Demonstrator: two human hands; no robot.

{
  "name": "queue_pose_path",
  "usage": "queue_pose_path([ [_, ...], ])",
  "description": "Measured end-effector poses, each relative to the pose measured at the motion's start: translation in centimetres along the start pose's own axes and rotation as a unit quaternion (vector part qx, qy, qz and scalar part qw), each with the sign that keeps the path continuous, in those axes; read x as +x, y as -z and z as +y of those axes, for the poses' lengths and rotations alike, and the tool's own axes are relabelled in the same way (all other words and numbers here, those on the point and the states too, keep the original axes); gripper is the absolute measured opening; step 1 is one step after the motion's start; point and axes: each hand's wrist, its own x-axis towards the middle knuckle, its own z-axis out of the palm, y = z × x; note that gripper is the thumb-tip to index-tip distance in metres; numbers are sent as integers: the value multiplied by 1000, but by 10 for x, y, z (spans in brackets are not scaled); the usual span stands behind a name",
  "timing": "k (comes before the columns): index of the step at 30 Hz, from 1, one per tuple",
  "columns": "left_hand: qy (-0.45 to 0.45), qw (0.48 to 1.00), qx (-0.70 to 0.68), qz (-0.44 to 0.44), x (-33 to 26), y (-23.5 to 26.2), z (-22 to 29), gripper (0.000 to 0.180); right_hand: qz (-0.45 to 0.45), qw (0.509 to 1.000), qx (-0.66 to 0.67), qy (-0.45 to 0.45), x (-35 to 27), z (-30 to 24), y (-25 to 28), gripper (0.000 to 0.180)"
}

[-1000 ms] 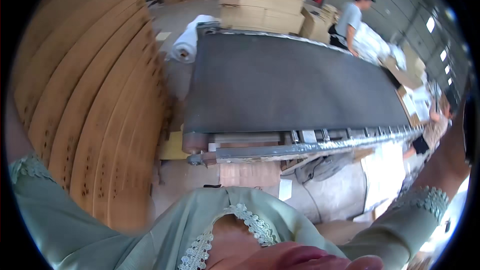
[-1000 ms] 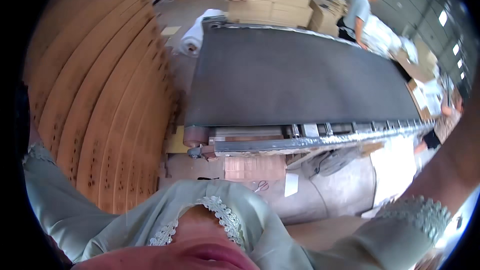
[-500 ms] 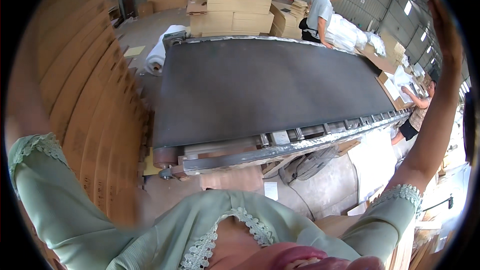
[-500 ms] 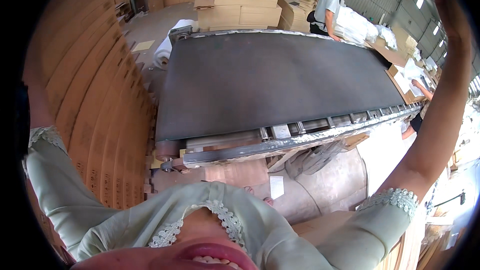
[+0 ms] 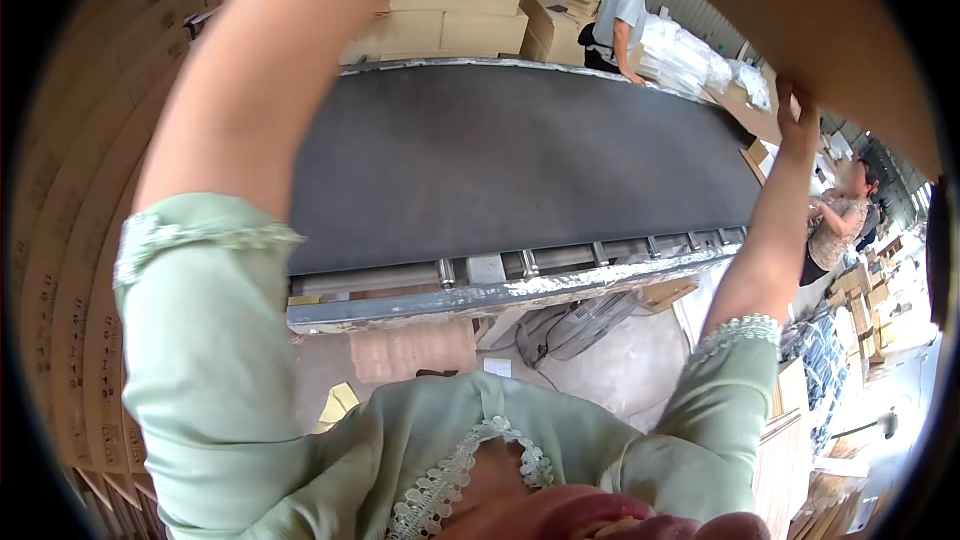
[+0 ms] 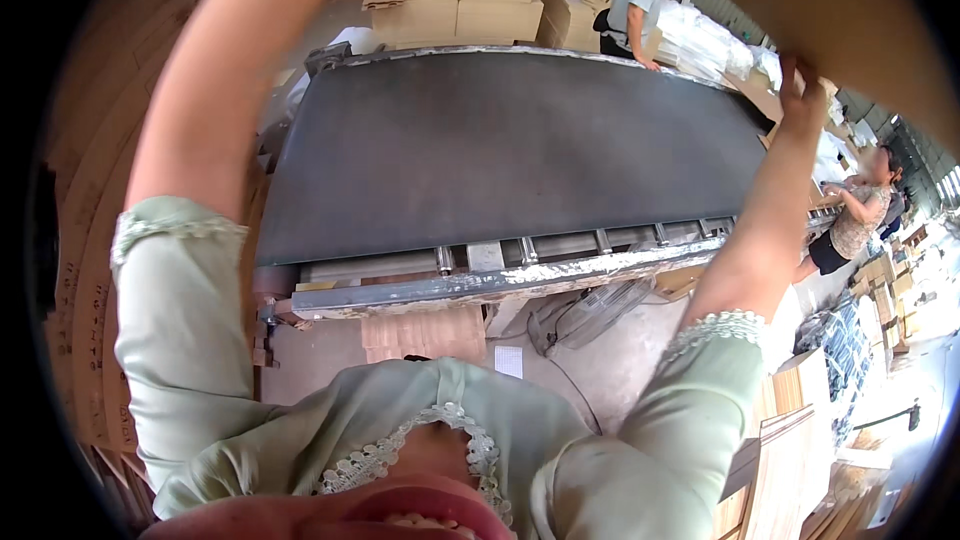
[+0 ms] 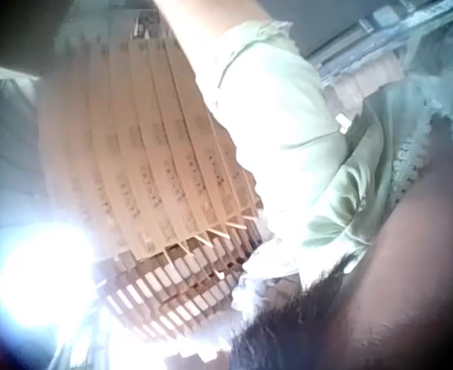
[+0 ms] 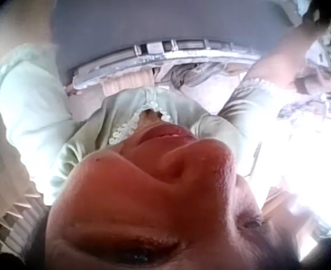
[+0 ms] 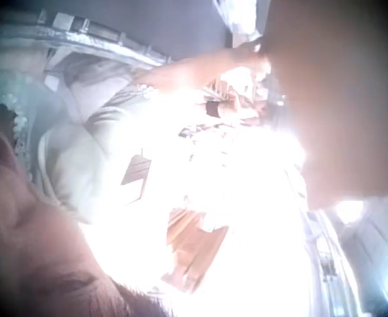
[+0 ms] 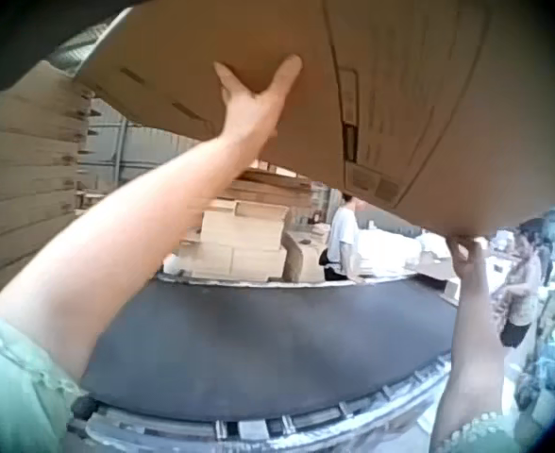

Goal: The person places wooden furniture panels and protective foam into cardboard boxes on a conveyor line, then covers them with plastic wrap and more panels before closing the boxes.

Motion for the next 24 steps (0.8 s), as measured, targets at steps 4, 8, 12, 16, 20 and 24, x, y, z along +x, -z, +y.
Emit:
queue_pose_path([
  [4, 160, 978, 102, -85, -110, -42, -147, 76, 215, 972, 71, 60, -106, 90, 49, 38],
  [8, 186, 729, 61, -657, -317, 18, -120, 34, 402, 904, 115, -93, -274, 111, 146, 40],
  [12, 266, 568, -107, -772, -348, 111, -52, 31, 665, 739, 73, -76, -448, 114, 245, 41],
  [16, 244, 788, 77, -561, -285, 148, -77, 32, 719, 694, -24, -11, -486, 103, 232, 41],
  [20, 173, 802, 334, -464, -278, 187, -191, 59, 616, 767, -179, 22, -460, 91, 154, 30],
  [24, 120, 728, 479, -475, -331, 235, -288, 82, 460, 819, -343, -2, -440, 114, 107, 22],
])
